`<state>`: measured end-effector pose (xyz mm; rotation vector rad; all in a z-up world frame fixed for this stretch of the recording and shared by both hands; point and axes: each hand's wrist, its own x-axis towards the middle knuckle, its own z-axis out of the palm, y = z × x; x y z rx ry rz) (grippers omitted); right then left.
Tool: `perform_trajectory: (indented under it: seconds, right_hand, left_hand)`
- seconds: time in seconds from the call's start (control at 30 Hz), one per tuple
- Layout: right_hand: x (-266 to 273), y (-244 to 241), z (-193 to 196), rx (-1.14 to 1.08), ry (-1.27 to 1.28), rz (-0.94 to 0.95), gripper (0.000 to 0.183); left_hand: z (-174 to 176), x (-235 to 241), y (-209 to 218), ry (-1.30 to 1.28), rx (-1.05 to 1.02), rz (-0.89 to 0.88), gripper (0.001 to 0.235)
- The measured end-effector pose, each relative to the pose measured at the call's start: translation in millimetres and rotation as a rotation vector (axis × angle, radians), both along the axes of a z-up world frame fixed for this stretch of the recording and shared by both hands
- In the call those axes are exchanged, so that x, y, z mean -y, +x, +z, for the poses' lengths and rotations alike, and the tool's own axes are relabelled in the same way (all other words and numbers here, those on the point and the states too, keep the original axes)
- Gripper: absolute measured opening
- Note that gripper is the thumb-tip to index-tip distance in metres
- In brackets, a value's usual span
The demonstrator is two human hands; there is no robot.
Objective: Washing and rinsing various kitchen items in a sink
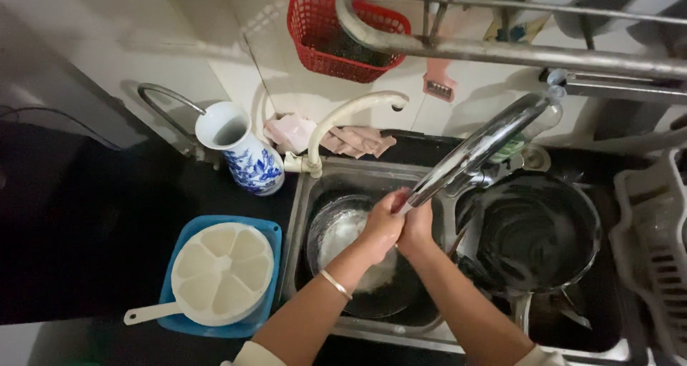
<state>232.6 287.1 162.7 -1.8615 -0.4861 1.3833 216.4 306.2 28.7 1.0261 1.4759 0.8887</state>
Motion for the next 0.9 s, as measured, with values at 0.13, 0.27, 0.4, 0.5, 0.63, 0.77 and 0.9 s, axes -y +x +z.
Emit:
perform_trajectory:
  seconds: [0.13, 0.27, 0.4, 0.5, 0.63, 0.77, 0.9]
  right_hand:
    - [6, 9, -21, 0.108, 0.044, 0.172, 0.074]
    - [15, 16, -46, 0.221, 0.123, 0.333, 0.068]
    - [8, 29, -62, 0.305, 0.166, 0.452, 0.065]
    - [-4, 38, -86, 0.383, 0.2, 0.572, 0.061]
    - [-11, 33, -97, -0.758, 0.36, 0.051, 0.027]
    - [-2, 34, -70, -0.668, 0.183, 0.06, 0.056]
    - [-18, 57, -124, -0.365, 0.284, 0.024, 0.037]
  left_hand:
    - [1, 1, -9, 0.097, -0.397, -0.251, 0.035]
    - [-11, -17, -14, 0.269, -0.592, -0.386, 0.059]
    - [149, -21, -64, -0.098, -0.625, -0.42, 0.079]
    - [236, -57, -99, 0.275, -0.541, -0.371, 0.073]
    - [264, -146, -121, 0.715, -0.561, -0.141, 0.046]
    - [337, -104, -111, 0.324, -0.706, -0.157, 0.049]
    - [227, -42, -76, 0.27, -0.408, -0.016, 0.016]
